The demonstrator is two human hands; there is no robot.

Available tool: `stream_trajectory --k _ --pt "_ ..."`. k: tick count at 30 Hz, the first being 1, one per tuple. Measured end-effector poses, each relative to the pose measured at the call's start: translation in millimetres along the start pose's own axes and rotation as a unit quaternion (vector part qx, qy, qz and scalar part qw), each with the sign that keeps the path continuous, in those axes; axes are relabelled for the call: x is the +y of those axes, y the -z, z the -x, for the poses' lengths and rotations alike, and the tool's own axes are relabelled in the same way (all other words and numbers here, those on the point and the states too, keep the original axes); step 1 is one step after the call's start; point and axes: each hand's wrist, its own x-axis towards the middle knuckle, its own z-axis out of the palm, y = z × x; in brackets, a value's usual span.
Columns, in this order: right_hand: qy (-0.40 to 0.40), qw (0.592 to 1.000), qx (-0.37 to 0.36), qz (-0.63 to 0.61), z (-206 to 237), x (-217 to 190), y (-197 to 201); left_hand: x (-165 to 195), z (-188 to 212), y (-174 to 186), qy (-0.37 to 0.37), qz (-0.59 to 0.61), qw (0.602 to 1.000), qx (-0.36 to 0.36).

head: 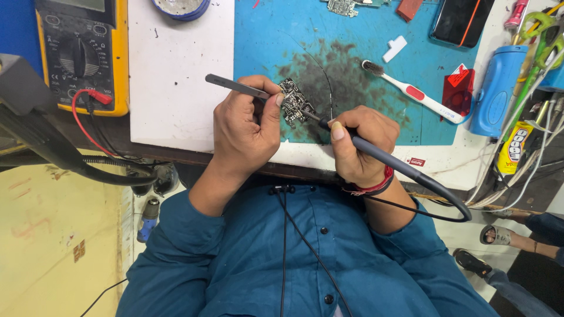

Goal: The person solders components on a phone motherboard at a repair bench, holding the board with tweezers while applying a soldering iron and hot air tool. They reposition the board, continue soldering, then pick up a phone and hold it with both hands.

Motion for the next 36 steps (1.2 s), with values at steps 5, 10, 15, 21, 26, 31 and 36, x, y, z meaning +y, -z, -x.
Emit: stream_trajectory --k 5,10,15,21,26,31,36 --pt "0.0 1.0 -0.002 -0.004 0.1 -0.7 0.4 -0.1 0.7 -0.5 0.001 0.0 1.0 0.003" --pt "-0.018 1.0 0.014 0.014 0.6 -1.5 0.5 -0.6 1.0 -0.7 0.002 0.007 1.0 0.001" --pt "-0.02 1.0 0.013 0.018 0.8 -1.9 0.5 -1.0 0.7 -1.0 -0.007 0.001 1.0 0.004" --pt "-0.022 0.999 0.012 0.024 0.8 -2.4 -0.1 -1.3 0.9 -0.6 -0.002 0.004 1.0 0.004" --pt "-0.019 1.0 0.015 0.019 1.1 -2.2 0.1 -1.6 0.7 -0.4 0.002 0.008 1.0 -0.005" --pt "-0.022 0.999 0.017 0.021 1.6 -1.9 0.1 -1.0 1.1 -0.7 -0.003 0.003 1.0 -0.002" --pt "-0.019 1.0 0.016 0.017 1.4 -1.5 0.6 -0.8 0.7 -0.2 -0.005 0.002 1.0 0.0"
